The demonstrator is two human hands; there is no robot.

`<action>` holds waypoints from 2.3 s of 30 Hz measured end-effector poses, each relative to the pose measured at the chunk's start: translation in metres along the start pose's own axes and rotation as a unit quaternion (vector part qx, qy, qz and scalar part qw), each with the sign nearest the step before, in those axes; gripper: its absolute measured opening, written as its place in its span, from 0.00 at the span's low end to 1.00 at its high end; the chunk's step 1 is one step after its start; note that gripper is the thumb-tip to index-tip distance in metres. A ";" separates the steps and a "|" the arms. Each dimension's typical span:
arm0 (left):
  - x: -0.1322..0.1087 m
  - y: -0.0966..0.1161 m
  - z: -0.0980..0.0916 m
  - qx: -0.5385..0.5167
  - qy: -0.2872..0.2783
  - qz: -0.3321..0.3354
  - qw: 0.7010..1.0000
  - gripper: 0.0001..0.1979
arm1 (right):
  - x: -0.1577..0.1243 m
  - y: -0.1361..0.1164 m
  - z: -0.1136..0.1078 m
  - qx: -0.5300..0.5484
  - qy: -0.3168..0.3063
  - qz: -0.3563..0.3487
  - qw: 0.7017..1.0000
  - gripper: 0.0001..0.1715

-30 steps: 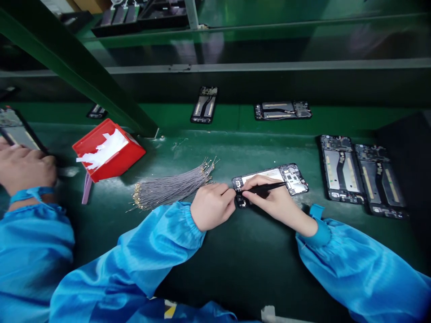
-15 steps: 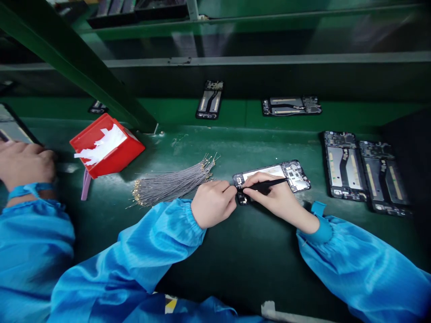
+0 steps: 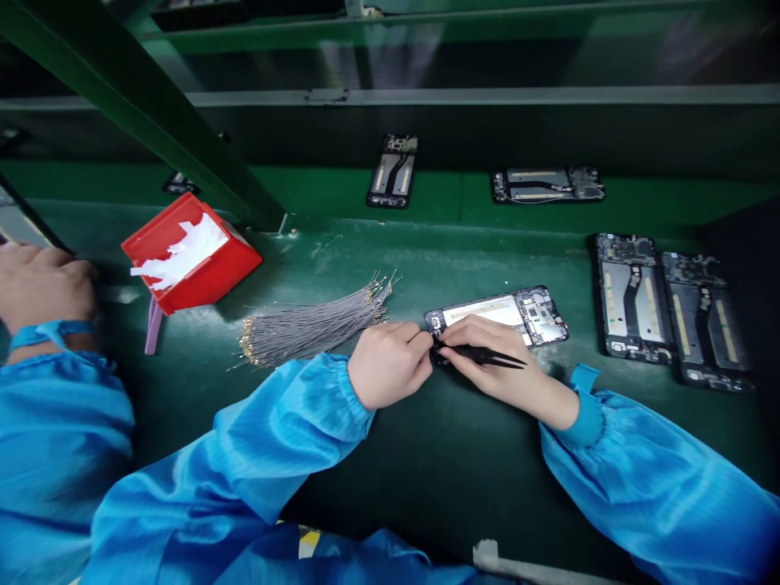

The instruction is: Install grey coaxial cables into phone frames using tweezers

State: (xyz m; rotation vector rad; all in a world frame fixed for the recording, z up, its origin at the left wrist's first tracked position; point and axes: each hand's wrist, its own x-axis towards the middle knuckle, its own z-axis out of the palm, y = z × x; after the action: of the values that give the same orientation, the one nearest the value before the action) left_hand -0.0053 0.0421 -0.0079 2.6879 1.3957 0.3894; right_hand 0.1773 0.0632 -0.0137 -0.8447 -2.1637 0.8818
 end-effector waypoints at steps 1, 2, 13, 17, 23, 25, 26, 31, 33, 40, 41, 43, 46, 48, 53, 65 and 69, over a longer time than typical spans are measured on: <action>0.000 0.000 0.000 -0.003 -0.003 -0.002 1.000 0.09 | 0.000 0.000 0.000 -0.005 -0.001 -0.008 1.000 0.02; 0.000 0.001 -0.001 -0.006 -0.006 -0.003 1.000 0.09 | 0.000 0.000 0.000 -0.009 -0.002 -0.016 1.000 0.02; 0.003 -0.015 -0.012 0.015 -0.073 0.031 0.997 0.09 | -0.004 0.005 -0.017 -0.044 0.075 0.018 0.996 0.03; 0.004 -0.016 -0.019 0.036 -0.093 0.155 0.983 0.09 | -0.017 0.028 -0.055 -0.196 0.216 0.099 0.951 0.02; 0.007 0.007 -0.016 0.048 -0.063 0.234 0.969 0.10 | -0.045 0.029 -0.062 -0.222 0.170 0.141 0.950 0.04; 0.009 0.012 -0.013 0.053 -0.065 0.235 0.968 0.09 | -0.052 0.020 -0.056 -0.174 0.153 0.143 0.962 0.04; 0.010 0.015 -0.011 0.054 -0.068 0.235 0.968 0.08 | -0.056 0.016 -0.053 -0.141 0.145 0.143 0.969 0.04; 0.022 0.030 -0.001 0.008 -0.079 0.215 0.973 0.05 | -0.072 0.003 -0.051 -0.005 0.138 0.149 0.979 0.00; 0.027 0.037 0.004 -0.016 -0.072 0.178 0.981 0.06 | -0.079 0.002 -0.052 0.000 0.135 0.152 0.979 0.01; 0.027 0.045 0.013 -0.011 -0.024 0.141 0.990 0.07 | -0.090 0.003 -0.058 0.023 0.138 0.171 0.975 0.04; 0.027 0.045 0.013 -0.009 -0.020 0.143 0.989 0.07 | -0.090 0.003 -0.058 0.028 0.133 0.174 0.975 0.04; 0.026 0.044 0.013 -0.006 -0.016 0.148 0.989 0.07 | -0.089 0.003 -0.058 0.037 0.127 0.183 0.974 0.03; 0.025 0.044 0.012 -0.005 -0.014 0.151 0.988 0.07 | -0.090 0.003 -0.058 0.052 0.128 0.203 0.969 0.02; 0.025 0.044 0.012 -0.004 -0.013 0.149 0.989 0.07 | -0.091 0.004 -0.057 0.058 0.127 0.210 0.968 0.01; 0.025 0.044 0.011 0.000 -0.010 0.149 0.989 0.08 | -0.091 0.004 -0.057 0.052 0.122 0.211 0.968 0.01; 0.025 0.044 0.011 0.003 -0.011 0.154 0.988 0.07 | -0.090 0.001 -0.056 0.036 0.115 0.184 0.976 0.01; 0.025 0.044 0.011 -0.001 -0.017 0.155 0.988 0.07 | -0.091 -0.001 -0.054 0.013 0.097 0.128 0.987 0.04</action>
State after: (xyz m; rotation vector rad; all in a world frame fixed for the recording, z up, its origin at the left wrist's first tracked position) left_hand 0.0465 0.0375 -0.0051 2.8976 0.9664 0.3648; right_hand 0.2705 0.0127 -0.0109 -1.1640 -1.8996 0.9098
